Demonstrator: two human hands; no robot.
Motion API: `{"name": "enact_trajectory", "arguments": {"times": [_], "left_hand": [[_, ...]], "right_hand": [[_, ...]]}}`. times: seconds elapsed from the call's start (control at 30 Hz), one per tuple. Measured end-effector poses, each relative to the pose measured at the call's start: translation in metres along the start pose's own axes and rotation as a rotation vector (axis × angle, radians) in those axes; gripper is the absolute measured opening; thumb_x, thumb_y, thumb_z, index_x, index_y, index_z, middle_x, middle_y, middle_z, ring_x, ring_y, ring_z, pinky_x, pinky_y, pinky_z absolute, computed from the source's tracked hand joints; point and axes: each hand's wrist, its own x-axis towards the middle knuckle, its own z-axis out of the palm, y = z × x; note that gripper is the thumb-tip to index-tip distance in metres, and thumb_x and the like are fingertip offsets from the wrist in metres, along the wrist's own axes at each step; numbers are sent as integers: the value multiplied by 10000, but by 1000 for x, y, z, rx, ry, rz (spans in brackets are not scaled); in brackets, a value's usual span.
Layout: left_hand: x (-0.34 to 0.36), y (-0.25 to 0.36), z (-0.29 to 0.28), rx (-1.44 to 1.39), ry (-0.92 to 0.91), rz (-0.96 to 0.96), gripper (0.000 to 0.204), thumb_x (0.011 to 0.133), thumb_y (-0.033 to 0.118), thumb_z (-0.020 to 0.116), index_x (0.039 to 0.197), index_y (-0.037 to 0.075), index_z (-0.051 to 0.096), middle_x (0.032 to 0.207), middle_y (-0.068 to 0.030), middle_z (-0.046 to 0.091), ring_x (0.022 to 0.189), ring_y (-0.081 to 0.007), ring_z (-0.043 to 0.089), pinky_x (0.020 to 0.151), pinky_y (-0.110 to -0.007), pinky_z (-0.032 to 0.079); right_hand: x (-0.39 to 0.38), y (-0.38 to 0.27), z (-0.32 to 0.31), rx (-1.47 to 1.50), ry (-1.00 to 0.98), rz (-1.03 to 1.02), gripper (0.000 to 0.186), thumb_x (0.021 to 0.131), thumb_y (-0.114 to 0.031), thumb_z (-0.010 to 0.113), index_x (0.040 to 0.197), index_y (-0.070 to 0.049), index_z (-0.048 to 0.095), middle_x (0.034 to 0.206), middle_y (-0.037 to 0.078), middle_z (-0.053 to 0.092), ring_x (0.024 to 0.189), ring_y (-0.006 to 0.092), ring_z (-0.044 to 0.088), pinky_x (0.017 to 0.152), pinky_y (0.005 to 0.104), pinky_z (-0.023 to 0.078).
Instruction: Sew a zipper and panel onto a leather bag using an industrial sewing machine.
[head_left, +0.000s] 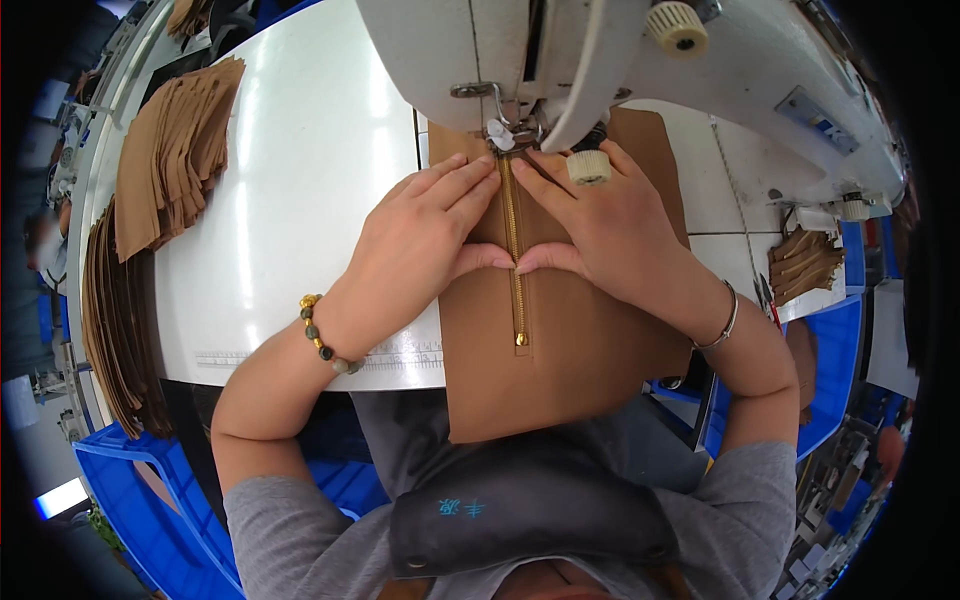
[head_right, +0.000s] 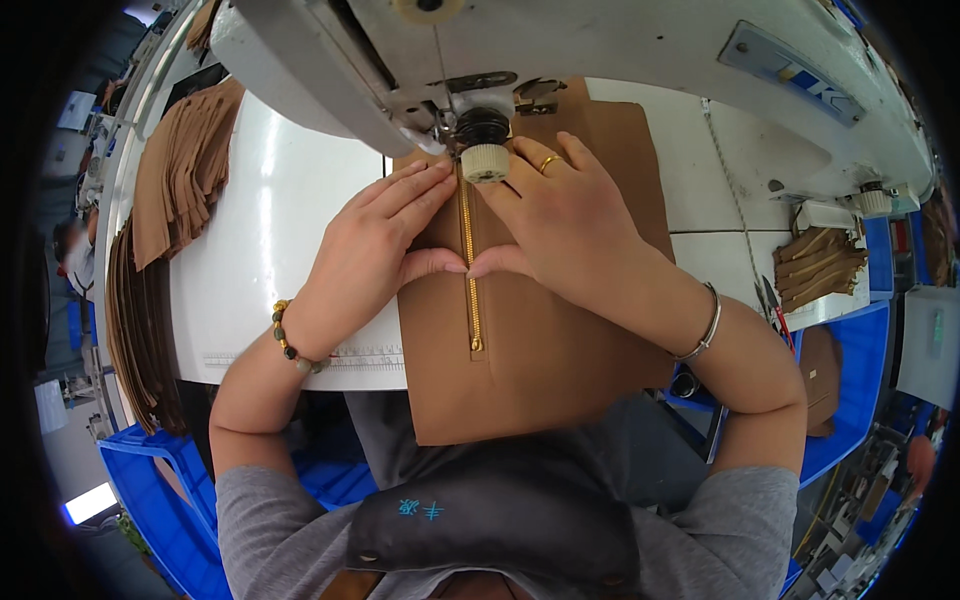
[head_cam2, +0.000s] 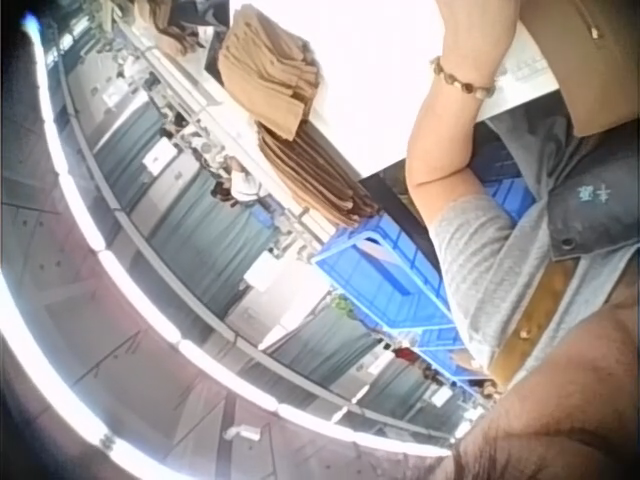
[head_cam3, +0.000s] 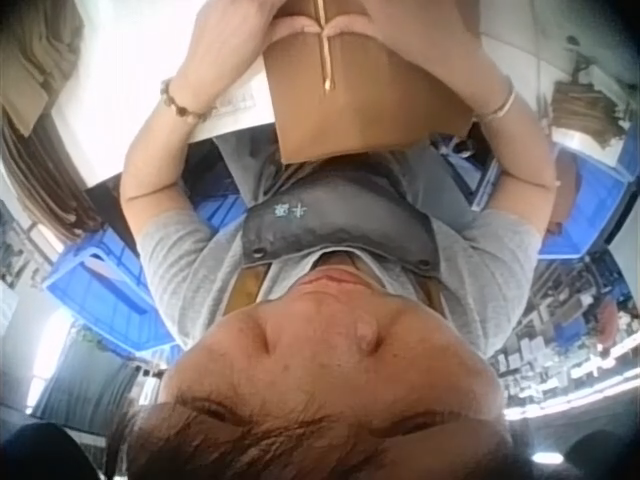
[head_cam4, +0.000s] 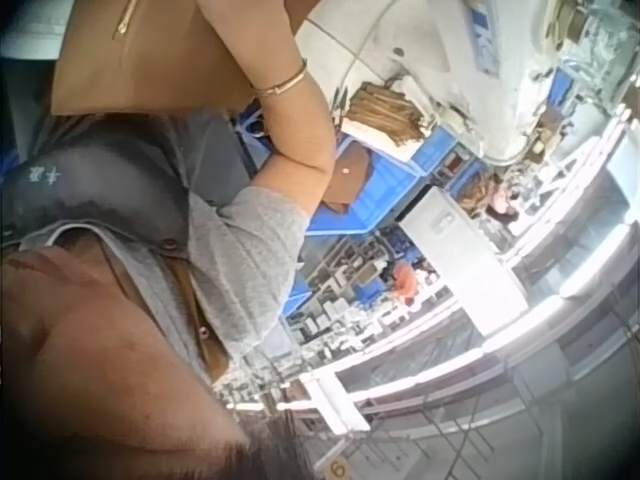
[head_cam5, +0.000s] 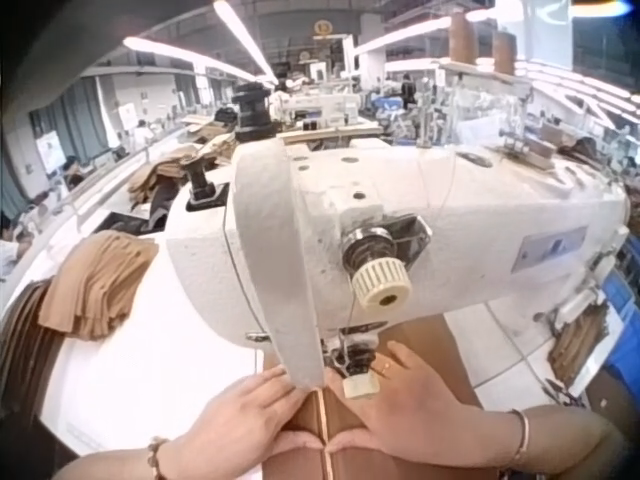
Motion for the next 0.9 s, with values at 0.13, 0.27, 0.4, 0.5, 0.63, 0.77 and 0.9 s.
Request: {"name": "enact_trajectory", "arguments": {"times": [0.13,0.27,0.4,0.5,0.63,0.77,0.9], "left_hand": [[1,-2,0,31,4,24,783,765,466,793,1367,-9,635,1428,-125,630,1331,-329,586,1104,-419,485],[2,-1,0,21,32,33,757,762,455,800,1344,-7,653,1410,-119,634,1265,-328,614,1067,-423,497],[-1,2,-1,-59,20,-35,709,765,431,810,1322,15,676,1355,-114,654,1183,-320,646,1011,-418,529],[-1,2,1,-28,72,-4,689,771,423,813,1318,25,681,1325,-117,663,1133,-319,667,957,-407,559],[-1,3,3,-33,98,-2,667,786,408,816,1316,28,683,1314,-124,668,1090,-326,682,914,-401,577],[-14,9,-6,-121,116,-74,541,847,321,818,1289,32,696,1290,-130,679,1051,-324,705,881,-384,580],[-55,18,-30,-37,290,-225,282,879,144,804,1120,17,731,1175,-122,723,958,-313,714,831,-374,575]], "right_hand": [[-1,2,3,-41,13,-13,716,761,-589,765,1219,-40,711,1290,115,667,1317,302,558,1123,509,430],[-1,1,1,-21,35,-18,718,771,-590,761,1221,-33,708,1265,109,671,1270,294,587,1106,494,444],[-21,-26,-24,-11,-52,-58,698,798,-533,755,1274,-30,668,1289,106,656,1187,280,627,1074,490,472],[-60,-73,-44,168,-117,-72,635,844,-468,726,1311,-47,640,1355,103,635,1171,289,630,1040,482,505],[-87,-118,-24,59,-96,-96,575,839,-313,741,1338,-43,650,1447,148,597,1297,341,589,1059,481,500],[-98,-115,-21,72,24,-59,569,868,-205,672,1409,-42,605,1502,176,565,1379,363,542,1092,518,483],[-101,-94,-45,752,-214,206,454,982,-165,608,1411,-16,609,1495,183,580,1419,385,513,1177,479,403]]}}
